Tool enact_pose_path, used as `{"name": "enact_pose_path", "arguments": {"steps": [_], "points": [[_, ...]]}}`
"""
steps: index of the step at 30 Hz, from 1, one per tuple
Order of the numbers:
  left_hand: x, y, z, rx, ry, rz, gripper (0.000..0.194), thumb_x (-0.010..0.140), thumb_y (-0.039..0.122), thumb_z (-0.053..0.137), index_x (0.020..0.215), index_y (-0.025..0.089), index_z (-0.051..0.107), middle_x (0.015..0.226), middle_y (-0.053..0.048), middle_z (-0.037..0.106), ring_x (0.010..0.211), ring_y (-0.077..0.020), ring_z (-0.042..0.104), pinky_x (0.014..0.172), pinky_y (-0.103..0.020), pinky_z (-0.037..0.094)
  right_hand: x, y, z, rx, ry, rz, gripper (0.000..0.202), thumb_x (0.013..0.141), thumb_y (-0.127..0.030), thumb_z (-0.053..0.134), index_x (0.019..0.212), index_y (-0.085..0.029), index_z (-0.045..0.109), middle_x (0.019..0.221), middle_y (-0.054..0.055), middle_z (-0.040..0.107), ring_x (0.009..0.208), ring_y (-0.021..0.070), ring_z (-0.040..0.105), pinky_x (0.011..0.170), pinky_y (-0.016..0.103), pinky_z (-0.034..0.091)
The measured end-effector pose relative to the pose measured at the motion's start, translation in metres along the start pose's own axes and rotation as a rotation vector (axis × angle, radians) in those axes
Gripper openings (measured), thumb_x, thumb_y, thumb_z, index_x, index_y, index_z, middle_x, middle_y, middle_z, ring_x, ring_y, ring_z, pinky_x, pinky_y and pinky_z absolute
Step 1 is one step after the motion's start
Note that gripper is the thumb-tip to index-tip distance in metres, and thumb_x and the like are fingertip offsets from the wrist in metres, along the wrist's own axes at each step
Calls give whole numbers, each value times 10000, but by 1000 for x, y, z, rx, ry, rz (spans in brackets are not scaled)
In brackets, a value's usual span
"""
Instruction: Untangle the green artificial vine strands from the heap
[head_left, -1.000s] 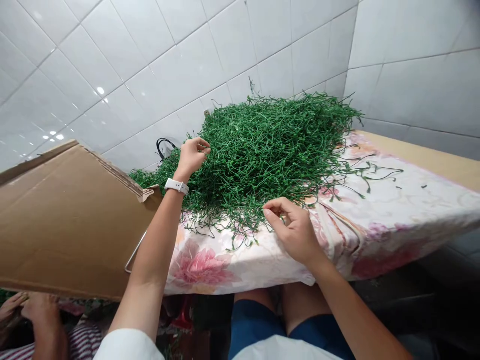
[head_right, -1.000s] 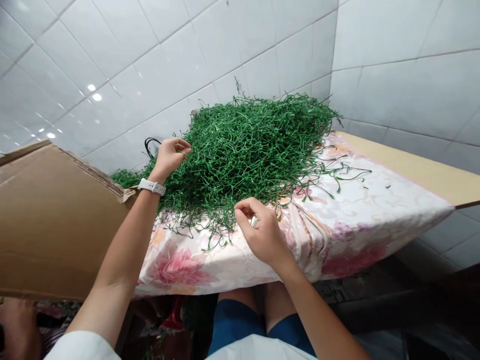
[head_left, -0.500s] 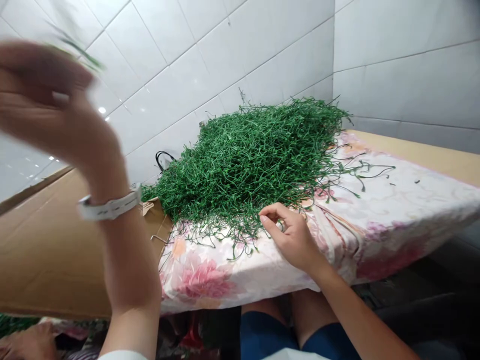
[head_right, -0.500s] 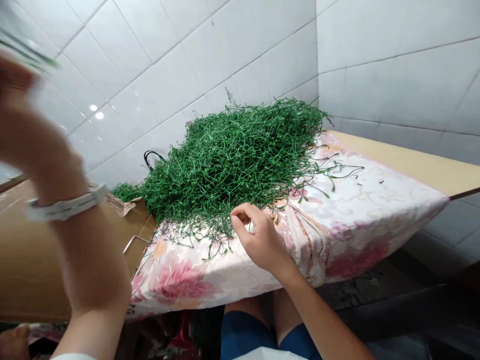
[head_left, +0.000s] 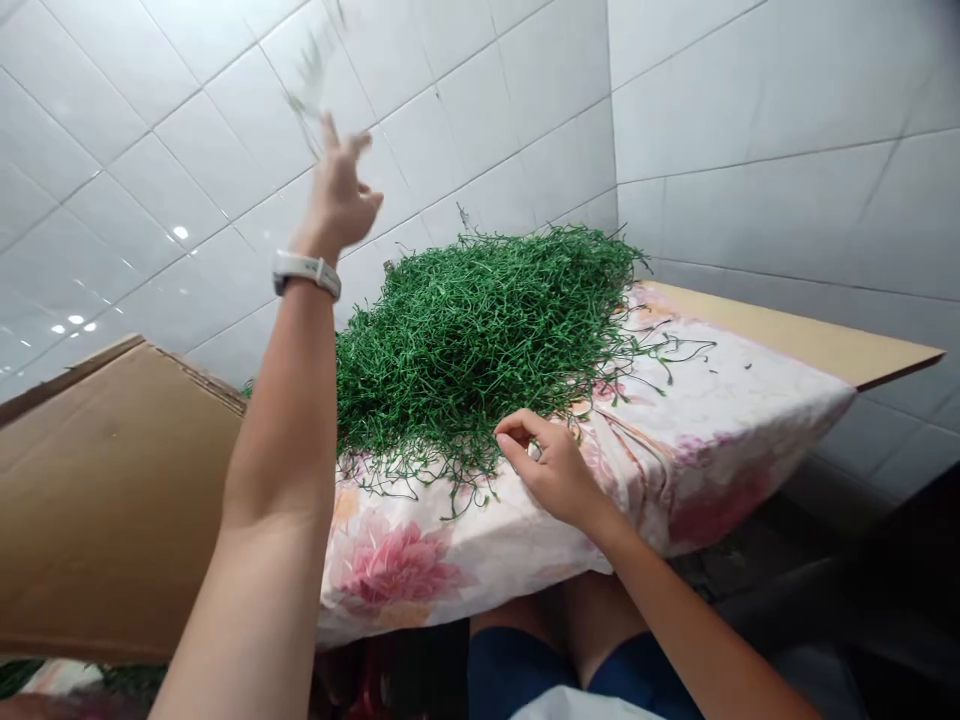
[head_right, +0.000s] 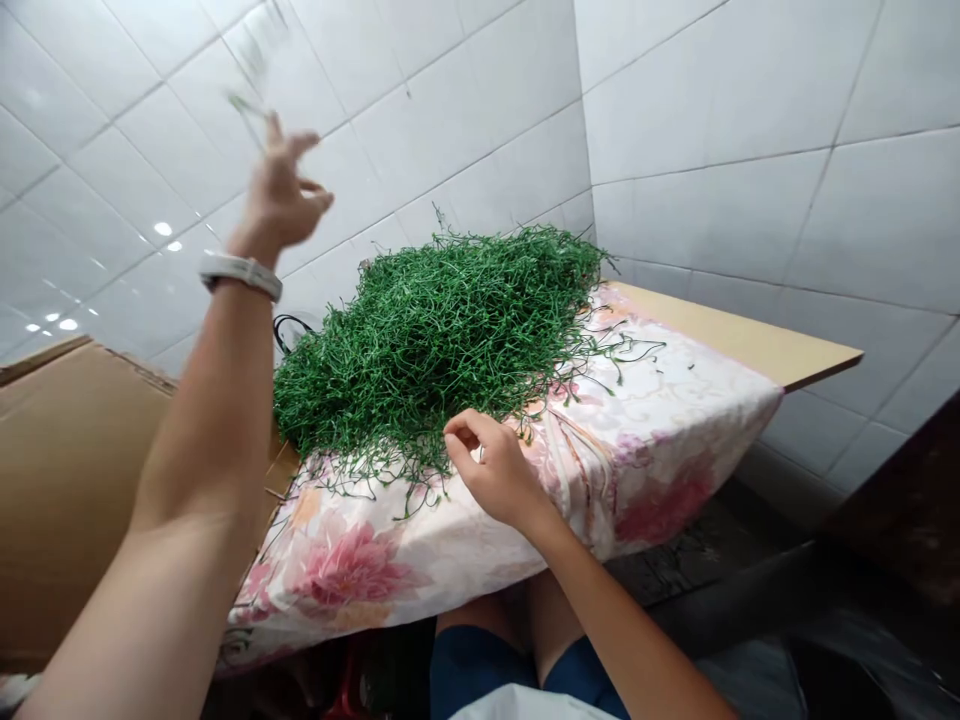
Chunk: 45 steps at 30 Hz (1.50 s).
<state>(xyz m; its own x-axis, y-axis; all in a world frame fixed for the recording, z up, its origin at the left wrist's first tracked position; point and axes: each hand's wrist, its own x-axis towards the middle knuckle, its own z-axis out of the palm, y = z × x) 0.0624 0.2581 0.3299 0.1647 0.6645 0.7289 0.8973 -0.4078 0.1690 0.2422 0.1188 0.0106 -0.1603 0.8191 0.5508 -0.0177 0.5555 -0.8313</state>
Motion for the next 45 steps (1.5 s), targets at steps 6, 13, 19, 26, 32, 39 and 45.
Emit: {"name": "enact_pose_path", "arguments": {"steps": [6,13,19,26,32,39,45], "points": [[-49,-52,37,-42,-151,-102,434,842,-11,598,1222,162,717,1753,-146,177,1485,-324,469,1123,-412,502,0,-3,-1,-15,-29,-42,141,937,-233,554,825,-198,631,747,-1,644,695,128,588,670,259,465],[-105,-116,32,187,-200,-243,298,875,171,622,1141,138,752,1478,-226,593,1083,-299,715,1022,-457,529,0,0,-1,-12,-53,-45,141,949,-236,551,832,-201,620,746,-7,626,693,125,567,676,264,453],[-198,-151,37,376,-6,-417,293,959,257,510,1160,131,682,1194,-214,678,1148,-334,634,1049,-483,454,-3,3,-2,-17,-53,-75,130,958,-240,569,855,-213,645,746,-6,626,680,131,569,670,275,457],[-272,-162,60,419,22,-471,247,1013,330,516,1142,201,683,1282,-167,679,1221,-324,595,1056,-463,384,-8,13,0,-138,-69,-115,59,939,-255,632,903,-246,677,761,-11,669,680,142,608,647,278,468],[-258,-158,44,326,69,-481,225,1021,264,512,1129,219,704,1169,-106,753,1126,-298,620,1031,-428,384,-14,25,-1,-200,-114,-75,56,948,-299,655,963,-257,690,830,9,697,729,160,641,651,292,480],[-271,-147,45,320,-5,-235,368,1060,210,353,1112,185,716,1047,-135,718,1171,-324,577,1102,-518,329,9,-11,22,-417,-313,-483,201,942,-221,645,1142,-244,640,1023,80,735,906,229,674,798,376,521],[-274,-135,74,318,-160,-13,435,1071,170,276,1041,193,709,1024,-111,687,1163,-290,611,1071,-520,397,49,-46,104,-591,-943,-958,238,940,-352,610,776,-186,658,1615,157,462,937,278,661,848,502,526]]}}
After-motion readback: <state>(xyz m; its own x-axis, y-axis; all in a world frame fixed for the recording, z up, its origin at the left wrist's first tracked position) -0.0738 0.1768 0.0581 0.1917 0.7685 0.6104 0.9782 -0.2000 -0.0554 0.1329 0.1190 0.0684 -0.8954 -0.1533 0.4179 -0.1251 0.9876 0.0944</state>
